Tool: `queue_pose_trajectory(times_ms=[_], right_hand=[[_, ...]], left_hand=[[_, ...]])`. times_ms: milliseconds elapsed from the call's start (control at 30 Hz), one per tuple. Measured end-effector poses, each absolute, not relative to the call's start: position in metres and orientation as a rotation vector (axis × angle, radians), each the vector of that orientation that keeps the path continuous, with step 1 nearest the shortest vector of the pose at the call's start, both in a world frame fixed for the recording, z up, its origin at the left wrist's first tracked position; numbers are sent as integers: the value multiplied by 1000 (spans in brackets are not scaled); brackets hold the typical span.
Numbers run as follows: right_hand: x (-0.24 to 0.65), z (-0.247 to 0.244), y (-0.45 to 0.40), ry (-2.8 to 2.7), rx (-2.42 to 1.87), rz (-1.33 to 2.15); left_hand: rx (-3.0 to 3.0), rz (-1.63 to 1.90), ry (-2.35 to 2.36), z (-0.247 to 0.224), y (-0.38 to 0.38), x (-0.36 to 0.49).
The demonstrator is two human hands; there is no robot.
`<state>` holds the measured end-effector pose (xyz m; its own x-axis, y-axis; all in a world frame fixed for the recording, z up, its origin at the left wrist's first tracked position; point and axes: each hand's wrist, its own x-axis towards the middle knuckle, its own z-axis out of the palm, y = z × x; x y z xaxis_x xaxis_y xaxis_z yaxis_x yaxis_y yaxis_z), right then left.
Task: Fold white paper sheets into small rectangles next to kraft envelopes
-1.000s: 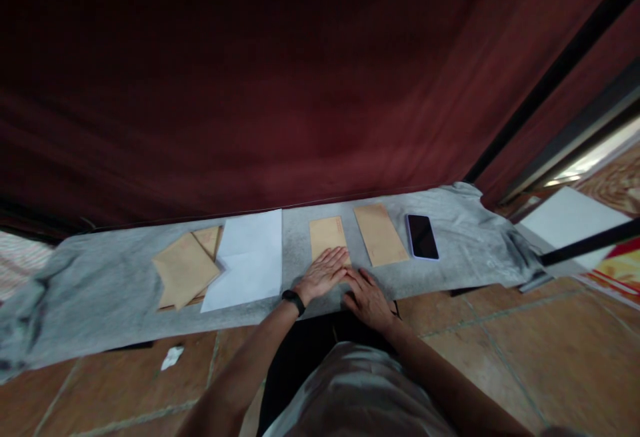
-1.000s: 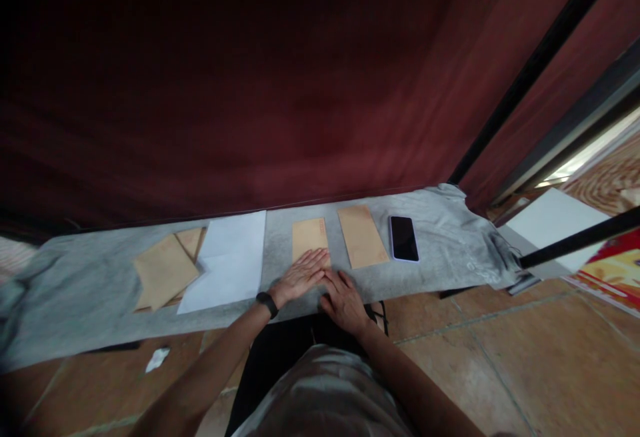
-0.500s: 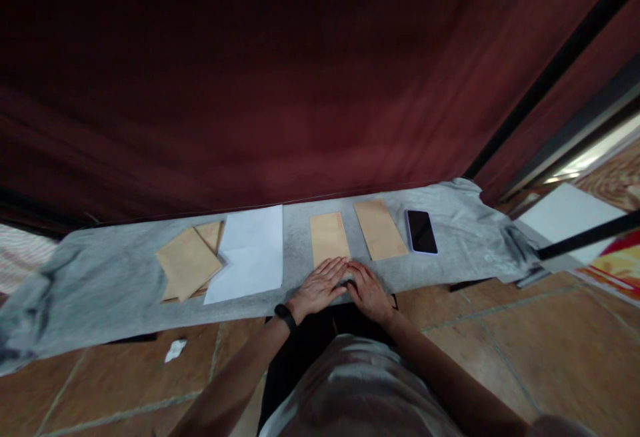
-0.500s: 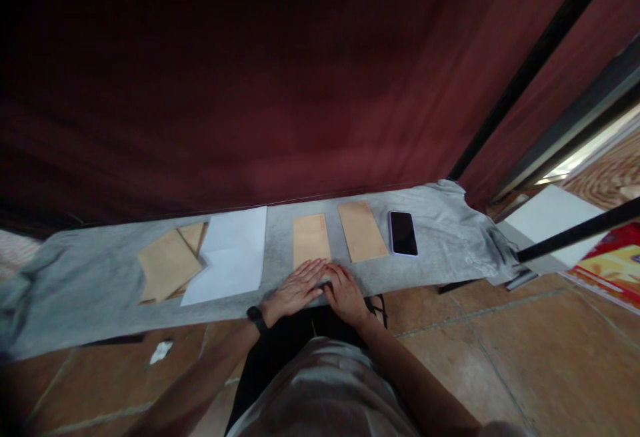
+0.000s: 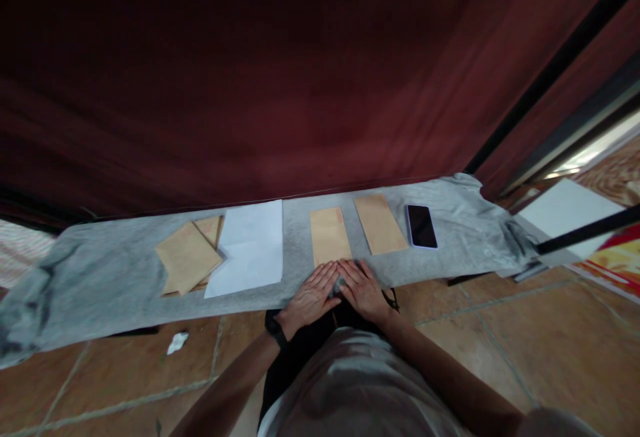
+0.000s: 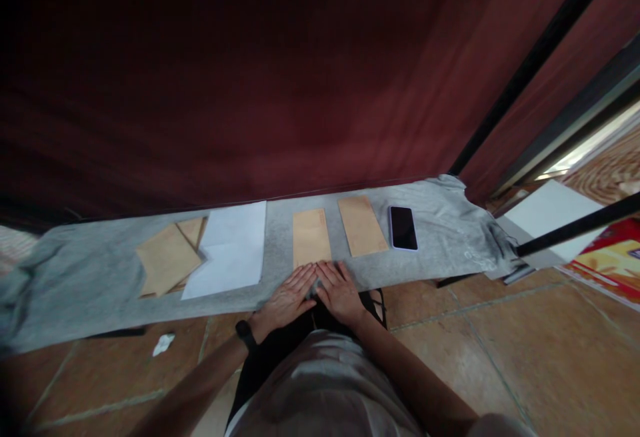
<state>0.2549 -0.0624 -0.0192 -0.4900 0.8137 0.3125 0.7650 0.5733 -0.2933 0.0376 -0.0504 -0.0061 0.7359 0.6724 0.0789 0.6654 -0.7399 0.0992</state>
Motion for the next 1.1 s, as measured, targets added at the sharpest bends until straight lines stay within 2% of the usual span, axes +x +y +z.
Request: queue_pose_trajectory(times_ms=[500,800,1100], right_hand=[[267,-15,-74,-2292,-1457,70],[230,-19,-71,-2376,-1318,110],[259,-25,-79,-2336,-1422,66]], left_hand=[[2804,244,1283,-16,-66,26],[2776,282,1300,-16,-67,30],[2749,298,1355,-8,-70,39]])
